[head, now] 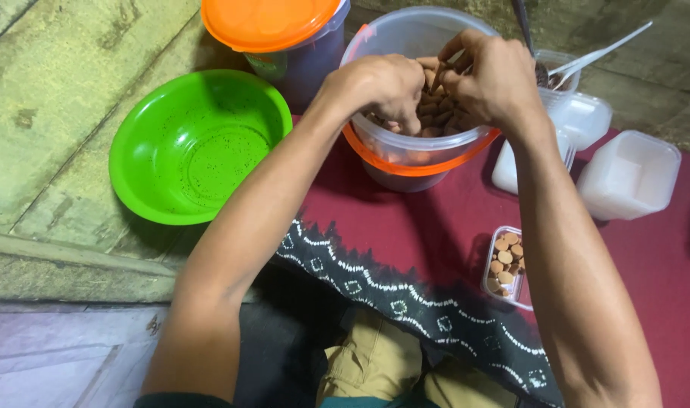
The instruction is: The person scoops small, brown, conical cookies from a large orange-lidded bucket and places them into a small, clear plastic container. They then arrange the cookies neatly inside the container by hand.
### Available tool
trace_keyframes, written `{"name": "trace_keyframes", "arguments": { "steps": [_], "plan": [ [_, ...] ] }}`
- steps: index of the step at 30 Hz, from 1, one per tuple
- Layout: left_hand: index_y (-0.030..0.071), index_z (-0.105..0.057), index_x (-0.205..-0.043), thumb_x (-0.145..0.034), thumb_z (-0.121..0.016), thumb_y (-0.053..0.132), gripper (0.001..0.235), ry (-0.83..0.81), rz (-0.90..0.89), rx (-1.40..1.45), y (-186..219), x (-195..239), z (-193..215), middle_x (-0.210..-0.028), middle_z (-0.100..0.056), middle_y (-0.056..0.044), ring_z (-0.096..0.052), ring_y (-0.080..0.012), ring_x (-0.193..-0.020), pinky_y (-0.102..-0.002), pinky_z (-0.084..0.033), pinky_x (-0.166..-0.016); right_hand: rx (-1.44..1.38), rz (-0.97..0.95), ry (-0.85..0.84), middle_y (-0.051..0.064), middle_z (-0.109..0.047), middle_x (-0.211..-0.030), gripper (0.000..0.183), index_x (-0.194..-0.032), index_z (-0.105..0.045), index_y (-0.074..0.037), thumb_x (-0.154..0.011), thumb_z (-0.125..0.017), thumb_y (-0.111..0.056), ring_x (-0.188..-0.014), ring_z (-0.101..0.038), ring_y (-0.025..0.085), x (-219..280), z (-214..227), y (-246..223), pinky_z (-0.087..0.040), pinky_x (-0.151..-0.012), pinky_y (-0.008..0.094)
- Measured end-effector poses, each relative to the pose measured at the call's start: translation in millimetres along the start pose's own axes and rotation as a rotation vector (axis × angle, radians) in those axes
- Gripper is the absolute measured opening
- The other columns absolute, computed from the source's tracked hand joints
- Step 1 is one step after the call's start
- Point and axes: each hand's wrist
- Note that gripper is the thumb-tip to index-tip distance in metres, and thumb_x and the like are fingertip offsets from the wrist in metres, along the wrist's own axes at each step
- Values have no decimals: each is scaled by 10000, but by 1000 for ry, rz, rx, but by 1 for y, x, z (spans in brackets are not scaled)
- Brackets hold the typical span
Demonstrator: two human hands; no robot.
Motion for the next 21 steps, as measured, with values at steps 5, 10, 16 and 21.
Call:
{"name": "trace_keyframes", "arguments": {
  "steps": [5,10,16,21],
  "plan": [
    [160,-651,-741,-780,-748,115,114,310,-81,335,-22,33,6,-565,-619,25,-562,-73,-468,-262,-511,-491,-3,-32,-31,28,-790,-935,332,-1102,-751,-175,-786,-654,-199,-943,-733,286,0,4,-5,-516,-820,487],
    [187,-674,-805,-719,-762,126,138,829,-344,451,-44,9,-32,-752,-725,83,-630,-78,-685,-291,-474,-658,22,-147,-56,113,-774,-885,314,-1105,-743,-216,-795,-693,-215,-912,-721,344,0,7,-12,-511,-819,502],
    [320,-691,-982,-813,-722,494,245,841,-112,489,-43,4,-41,-900,-759,14,-720,-268,-970,-450,-573,-829,95,-151,-83,1,-787,-992,282,-1156,-720,-287,-879,-694,-337,-1017,-713,396,-7,-8,12,-525,-954,569],
    [323,-695,-1054,-839,-696,493,274,750,-41,476,-40,8,-38,-1018,-775,-7,-701,-298,-1091,-487,-551,-923,104,-166,-113,-9,-795,-1009,295,-1171,-708,-302,-879,-697,-339,-1046,-712,380,-8,-4,7,-527,-975,549]
  ]
}}
Point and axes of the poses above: each hand's wrist, its own x-axis away from the middle knuckle, its own z-axis out of the back of the hand, y = z × x
